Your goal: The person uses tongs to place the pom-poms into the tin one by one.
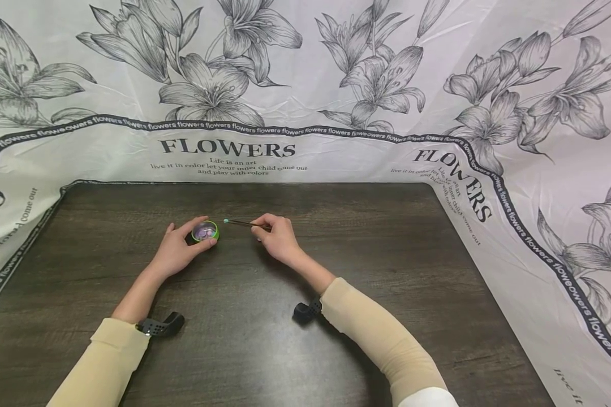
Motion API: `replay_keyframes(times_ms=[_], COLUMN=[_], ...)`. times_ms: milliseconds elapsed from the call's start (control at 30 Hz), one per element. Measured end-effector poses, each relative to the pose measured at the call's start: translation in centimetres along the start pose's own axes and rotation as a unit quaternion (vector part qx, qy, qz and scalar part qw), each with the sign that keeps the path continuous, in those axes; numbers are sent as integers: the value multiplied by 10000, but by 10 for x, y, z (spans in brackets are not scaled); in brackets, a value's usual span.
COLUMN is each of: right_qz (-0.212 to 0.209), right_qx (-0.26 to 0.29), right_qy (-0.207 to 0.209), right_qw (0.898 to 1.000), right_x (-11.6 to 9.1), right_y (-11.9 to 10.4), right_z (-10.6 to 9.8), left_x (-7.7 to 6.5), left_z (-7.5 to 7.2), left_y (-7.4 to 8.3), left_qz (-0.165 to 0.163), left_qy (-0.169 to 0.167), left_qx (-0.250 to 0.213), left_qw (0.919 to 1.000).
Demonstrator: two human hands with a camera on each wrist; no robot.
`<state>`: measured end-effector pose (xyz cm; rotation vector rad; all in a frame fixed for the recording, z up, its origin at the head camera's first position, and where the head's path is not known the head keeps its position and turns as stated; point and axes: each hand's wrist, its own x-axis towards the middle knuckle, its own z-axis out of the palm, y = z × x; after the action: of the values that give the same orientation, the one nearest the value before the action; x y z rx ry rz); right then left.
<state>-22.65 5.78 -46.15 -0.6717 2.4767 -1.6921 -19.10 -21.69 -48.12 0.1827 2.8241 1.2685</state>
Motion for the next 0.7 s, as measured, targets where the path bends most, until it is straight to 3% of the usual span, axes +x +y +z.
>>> replay_keyframes(times_ms=[700], right_qz=[-220], right_qx=[-146], right_qy=[-304], right_qw=[9992], right_x=[3], right_y=[-12], right_z=[23], left_x=[3], left_z=[1], left_y=[-1], left_qz=[10], left_qy=[17], left_qx=[35], left_qw=[10000])
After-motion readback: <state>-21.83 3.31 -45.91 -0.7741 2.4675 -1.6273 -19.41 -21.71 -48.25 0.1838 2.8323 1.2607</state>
